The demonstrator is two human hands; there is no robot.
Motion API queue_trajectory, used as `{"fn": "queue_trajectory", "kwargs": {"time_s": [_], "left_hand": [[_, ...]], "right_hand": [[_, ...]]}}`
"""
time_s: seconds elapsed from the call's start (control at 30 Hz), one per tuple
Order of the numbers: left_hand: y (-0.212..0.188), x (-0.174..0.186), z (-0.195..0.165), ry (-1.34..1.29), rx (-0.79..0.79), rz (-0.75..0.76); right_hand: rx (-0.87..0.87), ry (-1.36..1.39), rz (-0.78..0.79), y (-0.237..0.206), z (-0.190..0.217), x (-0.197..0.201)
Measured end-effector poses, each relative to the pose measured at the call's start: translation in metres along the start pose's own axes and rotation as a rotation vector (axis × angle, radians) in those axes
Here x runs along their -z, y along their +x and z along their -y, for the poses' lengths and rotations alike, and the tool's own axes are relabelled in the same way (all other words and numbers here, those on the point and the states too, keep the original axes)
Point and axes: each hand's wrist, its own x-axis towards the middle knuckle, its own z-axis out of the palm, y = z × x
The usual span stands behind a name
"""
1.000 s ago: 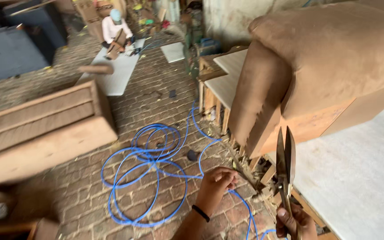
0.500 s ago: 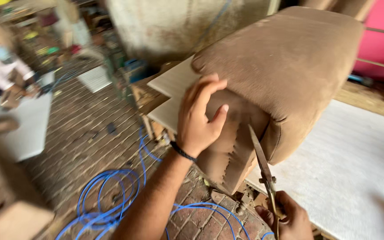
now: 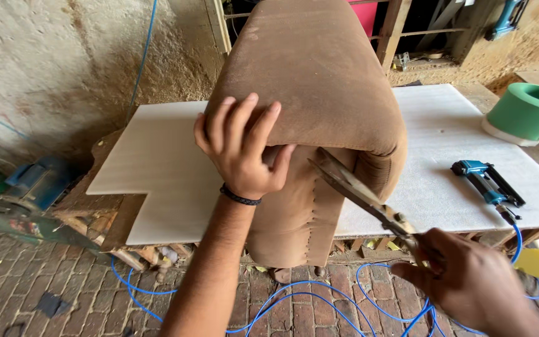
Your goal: The person staples brown fabric onto a wooden chair frame using a pneumatic staple gun, then trims excess fabric with shears. They flip the chair to inspect the fit and continue trimming along the edges. Finally, they handle a piece of yellow foam, placing it on the workbench.
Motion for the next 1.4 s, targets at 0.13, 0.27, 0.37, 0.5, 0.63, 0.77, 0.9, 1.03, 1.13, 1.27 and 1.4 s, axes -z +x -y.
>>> {"fn": "queue_trajectory", "kwargs": {"time_s": [0.13, 0.27, 0.37, 0.5, 0.63, 0.77, 0.9, 1.03, 1.13, 1.27, 1.4], "left_hand": [[-0.011, -0.006, 0.019, -0.595, 0.532, -0.258], [-0.017, -0.012, 0.023, -0.548, 0.535, -0.223], [-0.020, -0.013, 0.023, -0.551, 0.594, -0.224], [-0.021, -0.014, 0.021, -0.466, 0.508, -0.236], [-0.020, -0.018, 0.020, -0.433, 0.506, -0.246], [-0.021, -0.019, 0.020, -0.416, 0.516, -0.254], [-0.023, -0.021, 0.022, -0.390, 0.481, -0.265], [-0.019, -0.019, 0.017, -0.391, 0.479, -0.265], [-0.007, -0.009, 0.010, -0.281, 0.566, -0.246], [0.025, 0.000, 0.007, 0.031, 0.170, 0.030], [0.041, -0.017, -0.013, -0.055, 0.089, 0.180]], "right_hand": [[0.026, -0.134, -0.161, -0.003, -0.018, 0.013], [0.085, -0.387, -0.291, 0.022, -0.052, 0.026], [0.275, -0.299, -0.487, 0.047, -0.071, 0.041], [0.151, -0.206, -0.105, 0.060, -0.071, 0.055], [0.100, -0.286, -0.109, 0.051, -0.064, 0.061], [0.442, -0.410, -0.533, 0.057, -0.065, 0.065], [0.579, -0.412, -0.691, 0.063, -0.059, 0.068], [0.471, -0.473, -0.638, 0.040, -0.038, 0.074], [0.242, -0.587, -0.351, 0.021, -0.023, 0.082], [0.244, -0.310, -0.310, 0.004, -0.021, 0.061], [0.266, -0.173, -0.302, 0.023, -0.025, 0.021]]}}
